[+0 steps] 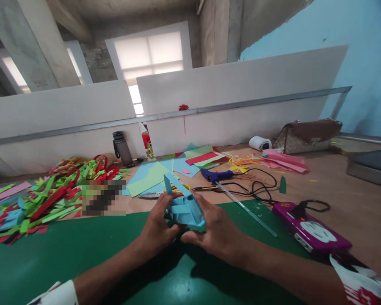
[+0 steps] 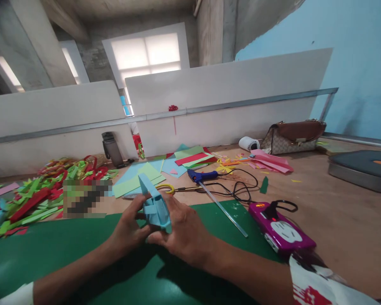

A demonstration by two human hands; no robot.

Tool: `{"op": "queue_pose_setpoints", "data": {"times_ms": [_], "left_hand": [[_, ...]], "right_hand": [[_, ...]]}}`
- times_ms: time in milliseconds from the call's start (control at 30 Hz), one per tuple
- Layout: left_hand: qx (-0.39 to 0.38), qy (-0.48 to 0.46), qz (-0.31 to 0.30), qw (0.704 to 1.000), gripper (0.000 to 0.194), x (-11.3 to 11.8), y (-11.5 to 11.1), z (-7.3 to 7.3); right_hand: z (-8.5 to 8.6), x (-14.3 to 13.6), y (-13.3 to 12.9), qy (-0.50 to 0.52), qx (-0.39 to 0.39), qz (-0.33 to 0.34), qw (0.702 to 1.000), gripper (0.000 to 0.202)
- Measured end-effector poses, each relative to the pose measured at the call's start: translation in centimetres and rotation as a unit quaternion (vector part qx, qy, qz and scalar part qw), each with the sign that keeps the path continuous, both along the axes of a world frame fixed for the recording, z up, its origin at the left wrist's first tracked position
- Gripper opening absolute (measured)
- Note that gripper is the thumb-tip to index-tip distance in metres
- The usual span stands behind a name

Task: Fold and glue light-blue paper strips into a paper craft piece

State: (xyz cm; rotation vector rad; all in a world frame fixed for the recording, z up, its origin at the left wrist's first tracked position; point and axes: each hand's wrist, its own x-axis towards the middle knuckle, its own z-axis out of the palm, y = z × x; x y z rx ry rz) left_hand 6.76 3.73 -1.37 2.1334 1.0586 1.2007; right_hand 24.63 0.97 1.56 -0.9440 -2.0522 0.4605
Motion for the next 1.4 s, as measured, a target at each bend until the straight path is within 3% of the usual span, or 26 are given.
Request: {"op": "queue_pose_setpoints", "data": {"times_ms": [100, 267, 467, 833, 1067, 1400], "left_hand": [[0.022, 0.002, -0.015, 1.000, 0.052, -0.4, 0.4, 0.2], [0.070, 0.023, -0.012, 0.997, 0.053, -1.4, 1.3, -0.2], [0.116, 0.033, -0.003, 0.993, 0.049, -1.7, 1.7, -0.9], [0.185, 0.059, 0.020, 0.981, 0.050, -1.7, 1.9, -1.0], [0.225, 0.082, 0.030, 0.970, 0.051, -1.9, 2.2, -1.0], [0.237, 0.140, 0.037, 0.961, 0.057, -2.2, 2.0, -0.7]], "right_hand": [[0.6, 0.3, -0.2, 0.033, -0.049, 0.022, 0.998, 0.075], [0.9, 0.6, 0.2, 0.108, -0.129, 0.069, 0.983, 0.042], [0.6, 0.5, 0.4, 0.155, -0.162, 0.081, 0.971, 0.033], [0.9, 0.3, 0.2, 0.187, -0.144, 0.095, 0.967, 0.026], [0.9, 0.4, -0.1, 0.132, -0.078, 0.027, 0.988, 0.023], [1.1, 0.5, 0.2, 0.084, -0.009, -0.004, 0.996, 0.026]]}}
